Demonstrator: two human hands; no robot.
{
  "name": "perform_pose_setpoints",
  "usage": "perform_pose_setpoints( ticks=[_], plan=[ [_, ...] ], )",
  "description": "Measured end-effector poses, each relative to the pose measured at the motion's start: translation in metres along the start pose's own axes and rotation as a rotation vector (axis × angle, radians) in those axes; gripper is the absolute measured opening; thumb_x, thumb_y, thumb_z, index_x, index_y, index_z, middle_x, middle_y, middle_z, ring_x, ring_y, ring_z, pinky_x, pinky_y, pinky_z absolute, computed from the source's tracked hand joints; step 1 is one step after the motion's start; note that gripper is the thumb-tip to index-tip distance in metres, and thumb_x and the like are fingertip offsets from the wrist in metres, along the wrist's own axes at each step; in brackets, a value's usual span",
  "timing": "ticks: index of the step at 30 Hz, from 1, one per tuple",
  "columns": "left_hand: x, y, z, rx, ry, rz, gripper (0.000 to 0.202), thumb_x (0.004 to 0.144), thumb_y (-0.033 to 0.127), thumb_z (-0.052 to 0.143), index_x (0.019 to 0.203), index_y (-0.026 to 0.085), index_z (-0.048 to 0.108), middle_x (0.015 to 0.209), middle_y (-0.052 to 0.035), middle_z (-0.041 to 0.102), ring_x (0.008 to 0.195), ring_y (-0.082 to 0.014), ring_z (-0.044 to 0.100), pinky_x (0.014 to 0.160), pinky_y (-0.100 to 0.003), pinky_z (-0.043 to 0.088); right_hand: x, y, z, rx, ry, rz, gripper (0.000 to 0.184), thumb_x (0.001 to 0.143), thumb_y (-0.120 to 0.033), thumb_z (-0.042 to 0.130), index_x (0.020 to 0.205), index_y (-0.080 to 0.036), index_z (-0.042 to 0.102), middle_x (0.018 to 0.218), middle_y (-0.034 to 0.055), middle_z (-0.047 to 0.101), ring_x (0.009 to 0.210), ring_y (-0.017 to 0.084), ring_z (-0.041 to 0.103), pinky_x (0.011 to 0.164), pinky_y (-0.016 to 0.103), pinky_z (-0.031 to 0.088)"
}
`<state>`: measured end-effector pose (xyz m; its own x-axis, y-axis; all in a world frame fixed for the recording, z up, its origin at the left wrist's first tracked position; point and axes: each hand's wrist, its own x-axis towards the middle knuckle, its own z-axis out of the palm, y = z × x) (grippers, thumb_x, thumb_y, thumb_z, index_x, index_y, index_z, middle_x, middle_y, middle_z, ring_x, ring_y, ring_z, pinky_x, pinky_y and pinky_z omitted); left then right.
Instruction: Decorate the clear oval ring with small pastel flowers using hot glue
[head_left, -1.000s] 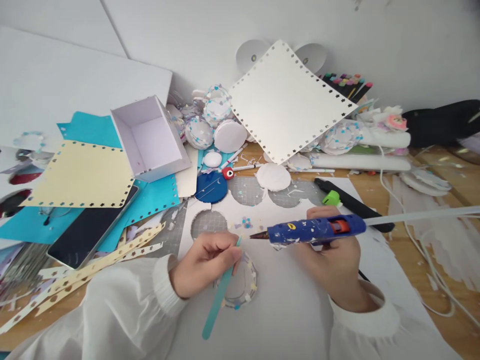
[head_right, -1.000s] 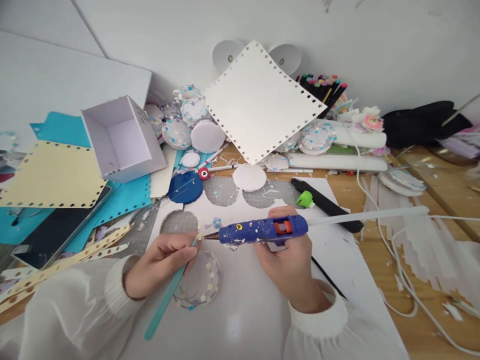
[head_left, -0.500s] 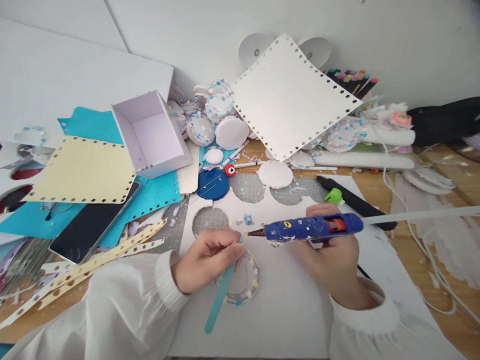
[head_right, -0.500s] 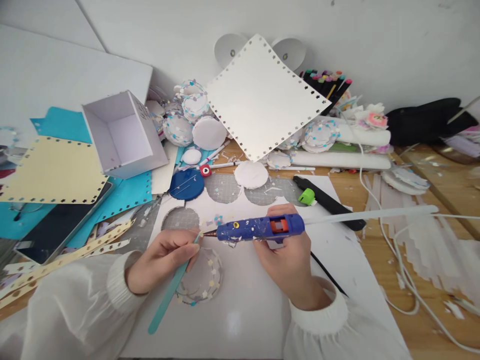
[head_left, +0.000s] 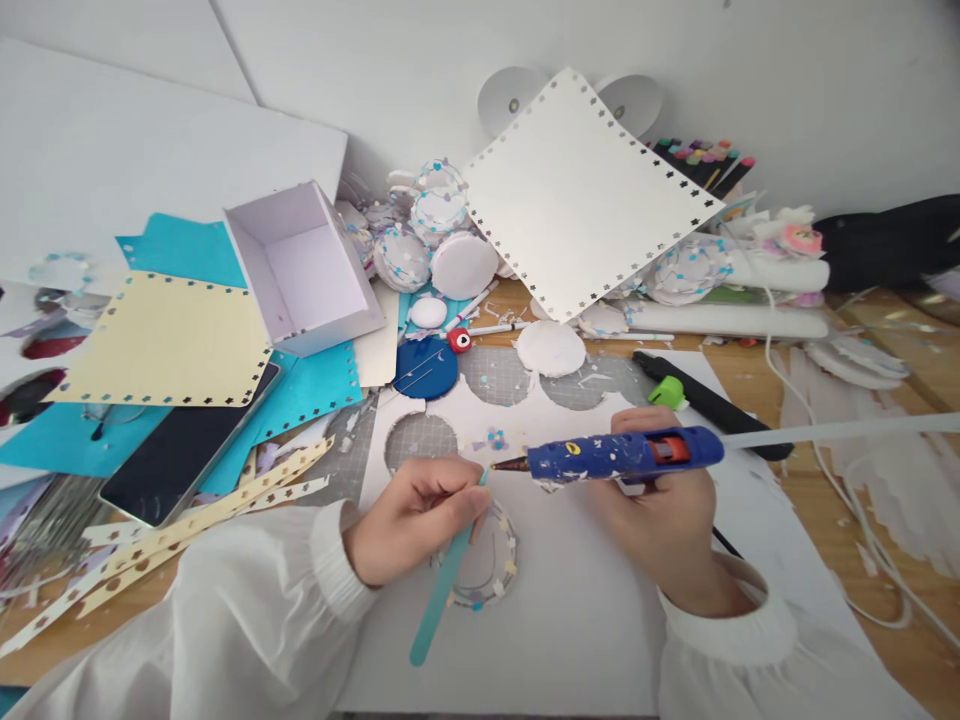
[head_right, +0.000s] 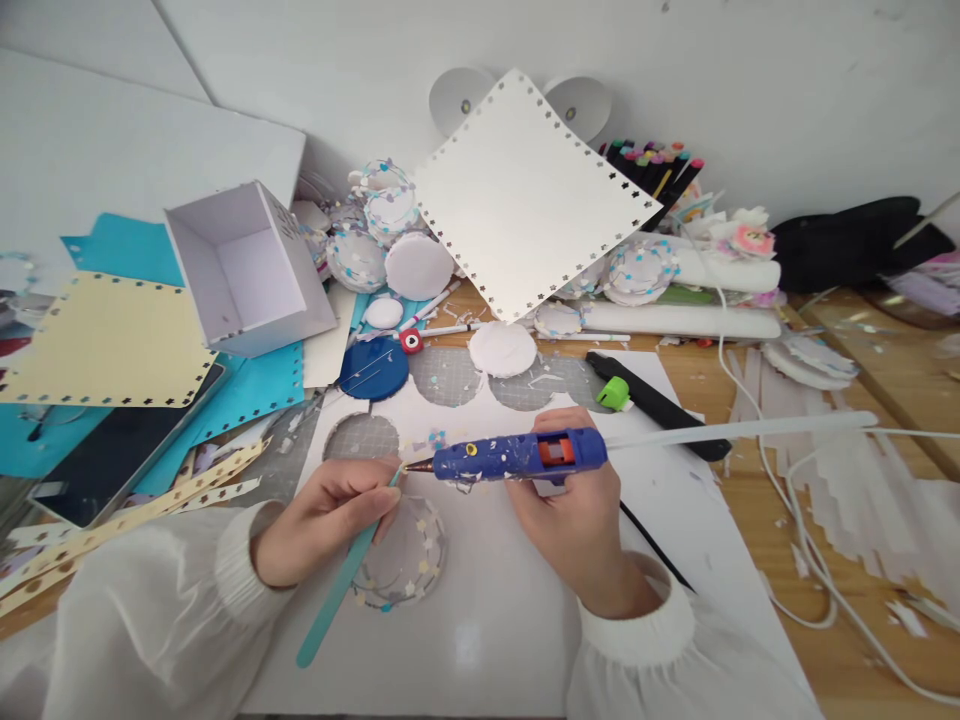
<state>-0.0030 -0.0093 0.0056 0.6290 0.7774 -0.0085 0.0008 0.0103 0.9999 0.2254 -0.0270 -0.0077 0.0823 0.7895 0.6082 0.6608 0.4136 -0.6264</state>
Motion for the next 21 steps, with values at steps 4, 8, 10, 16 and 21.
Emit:
perform_pose_setpoints(
  ticks=[4,8,10,16,21],
  plan=[
    [0.0,0.0,0.0,0.004,0.003,-0.012,0.041,0.091,0.033,0.048,0.054,0.016,0.047,0.055,0.0015,0.042,0.056,-0.0113,0.04,0.055,-0.026,0.031,0.0,0.0,0.001,-0.02,0.029,-0.007,0.024,0.07,-0.01,0.063,0.082,-0.025,0.048,0.082,0.0007,0.054,0.076,0.019,0.057,0.068,0.035,0.051],
    [0.0,-0.001,-0.001,-0.011,-0.002,-0.019,0.041,0.091,0.034,0.048,0.054,0.016,0.047,0.055,0.0012,0.042,0.056,-0.0117,0.04,0.055,-0.026,0.031,0.001,0.0,0.001,-0.058,0.06,-0.024,0.028,0.068,-0.009,0.065,0.085,-0.025,0.049,0.082,0.0005,0.055,0.074,0.018,0.058,0.067,0.035,0.051],
    [0.0,0.0,-0.001,-0.01,-0.003,-0.021,0.041,0.091,0.034,0.048,0.054,0.016,0.048,0.055,0.001,0.042,0.055,-0.0118,0.04,0.055,-0.027,0.032,0.002,0.001,0.0,-0.071,0.077,-0.041,0.028,0.067,-0.008,0.066,0.084,-0.025,0.05,0.081,0.0003,0.055,0.074,0.019,0.058,0.066,0.035,0.05],
    [0.0,-0.001,-0.001,-0.006,0.012,-0.039,0.044,0.09,0.039,0.05,0.053,0.016,0.048,0.054,0.0016,0.039,0.054,-0.0114,0.038,0.054,-0.027,0.03,0.004,0.006,-0.017,-0.249,0.194,0.073,0.026,0.067,-0.021,0.069,0.087,-0.022,0.053,0.082,0.003,0.058,0.072,0.021,0.059,0.067,0.038,0.05],
    [0.0,-0.002,-0.001,-0.026,0.019,-0.06,0.046,0.089,0.043,0.051,0.053,0.015,0.05,0.053,0.0022,0.039,0.052,-0.0101,0.037,0.051,-0.025,0.028,-0.012,0.026,-0.05,-0.375,0.147,0.342,0.027,0.072,-0.042,0.067,0.087,-0.022,0.057,0.08,0.0053,0.059,0.063,0.023,0.057,0.059,0.039,0.046]
  ],
)
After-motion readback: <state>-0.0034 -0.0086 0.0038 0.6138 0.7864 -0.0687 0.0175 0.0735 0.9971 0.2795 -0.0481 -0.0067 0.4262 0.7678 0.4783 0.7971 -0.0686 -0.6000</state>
